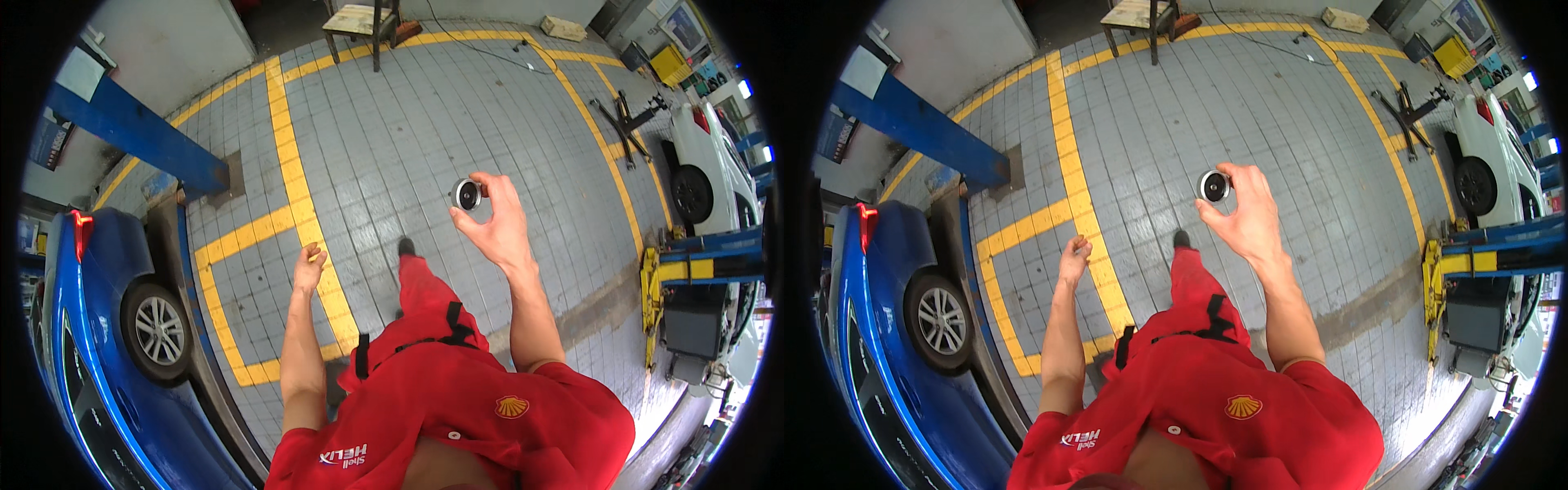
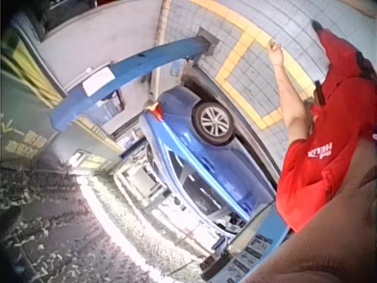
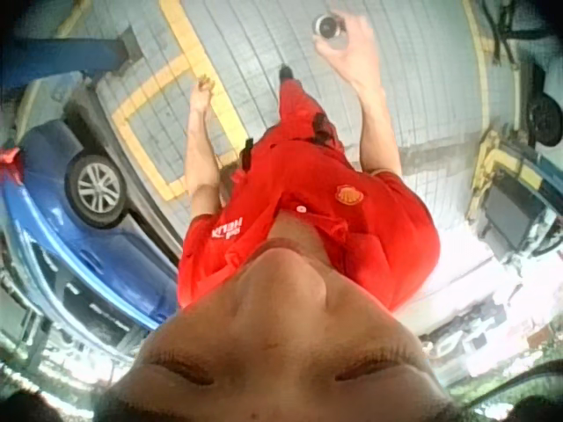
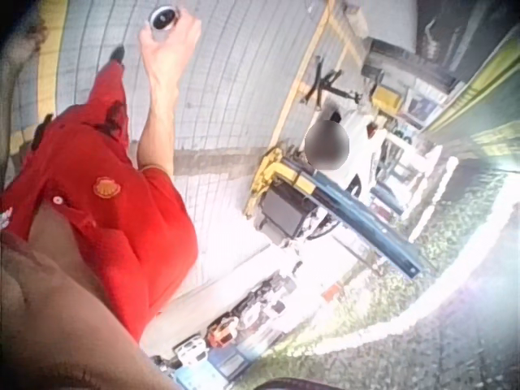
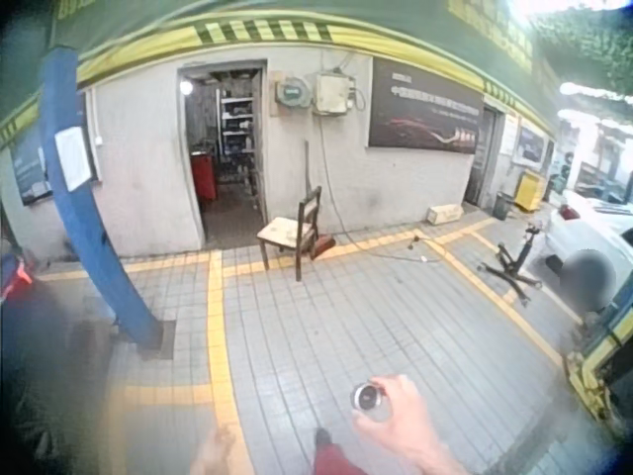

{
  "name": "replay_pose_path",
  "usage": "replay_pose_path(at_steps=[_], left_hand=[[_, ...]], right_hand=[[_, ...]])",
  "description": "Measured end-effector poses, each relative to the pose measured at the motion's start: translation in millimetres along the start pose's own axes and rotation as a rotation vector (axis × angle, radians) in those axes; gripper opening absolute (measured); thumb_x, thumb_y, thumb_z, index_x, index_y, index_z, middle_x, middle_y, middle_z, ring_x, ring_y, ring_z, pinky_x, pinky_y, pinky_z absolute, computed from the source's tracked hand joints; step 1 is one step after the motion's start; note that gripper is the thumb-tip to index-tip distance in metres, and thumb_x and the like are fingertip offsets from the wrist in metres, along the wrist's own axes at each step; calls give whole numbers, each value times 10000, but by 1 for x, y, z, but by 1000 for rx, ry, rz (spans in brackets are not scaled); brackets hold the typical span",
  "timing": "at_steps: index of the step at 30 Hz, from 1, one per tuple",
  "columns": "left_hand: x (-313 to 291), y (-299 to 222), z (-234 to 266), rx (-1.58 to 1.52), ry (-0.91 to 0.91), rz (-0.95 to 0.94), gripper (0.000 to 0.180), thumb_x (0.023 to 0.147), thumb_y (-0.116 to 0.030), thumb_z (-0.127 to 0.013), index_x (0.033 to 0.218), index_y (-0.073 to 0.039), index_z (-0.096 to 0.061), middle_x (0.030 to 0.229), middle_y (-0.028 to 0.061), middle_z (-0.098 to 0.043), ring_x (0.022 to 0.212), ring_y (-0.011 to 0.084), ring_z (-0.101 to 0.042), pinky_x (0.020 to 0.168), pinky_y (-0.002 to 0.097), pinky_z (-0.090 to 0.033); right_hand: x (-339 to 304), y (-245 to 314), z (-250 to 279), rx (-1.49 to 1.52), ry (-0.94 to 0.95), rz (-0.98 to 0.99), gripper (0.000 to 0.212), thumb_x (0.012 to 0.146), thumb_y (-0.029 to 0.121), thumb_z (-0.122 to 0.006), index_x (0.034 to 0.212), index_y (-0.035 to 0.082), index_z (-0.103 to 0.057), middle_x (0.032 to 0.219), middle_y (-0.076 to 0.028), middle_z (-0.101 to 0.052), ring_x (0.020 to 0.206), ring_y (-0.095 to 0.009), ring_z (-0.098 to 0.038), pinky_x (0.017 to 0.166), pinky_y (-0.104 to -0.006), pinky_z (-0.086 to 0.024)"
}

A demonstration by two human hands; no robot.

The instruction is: The person uses a syringe to inject fluid into the engine of a blue car. They repeatedly draw fluid from a container, walk to the car, and inject it into the engine bay multiple times.

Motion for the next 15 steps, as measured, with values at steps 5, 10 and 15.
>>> replay_pose_path(at_steps=[5, 10, 15], left_hand=[[161, -53, 32, 164, 101, -60, 276, 1059, -272, -740, 1219, -50, -707, 940, -1, -705, 811, 115, -602, 755, 311, -535], [206, 66, 136, 1139, 495, -87, 419, 1077, -342, -502, 1327, -89, -724, 1260, 200, -760, 1136, 411, -725, 967, 497, -576], [204, 41, 176, 1030, 435, 306, 190, 956, -175, -624, 1106, -94, -708, 1030, 71, -745, 992, 239, -712, 890, 407, -593]], right_hand=[[196, -10, -122, -14, 17, 51, 552, 804, 194, -893, 1283, 53, -659, 1132, -119, -645, 1074, -302, -647, 949, -427, -542], [428, -6, -249, 36, 124, 77, 565, 821, 246, -885, 1306, 69, -657, 1183, -123, -650, 1128, -339, -645, 962, -453, -547], [639, 26, -366, 11, 233, 134, 564, 839, 269, -878, 1314, 61, -656, 1207, -125, -653, 1147, -331, -643, 983, -444, -547]])
Point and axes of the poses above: each hand's wrist, its own x-axis towards the middle knuckle, its own z-axis out of the back of the hand, y = z × x, the point moved 3 cm from there along x, towards the middle knuckle
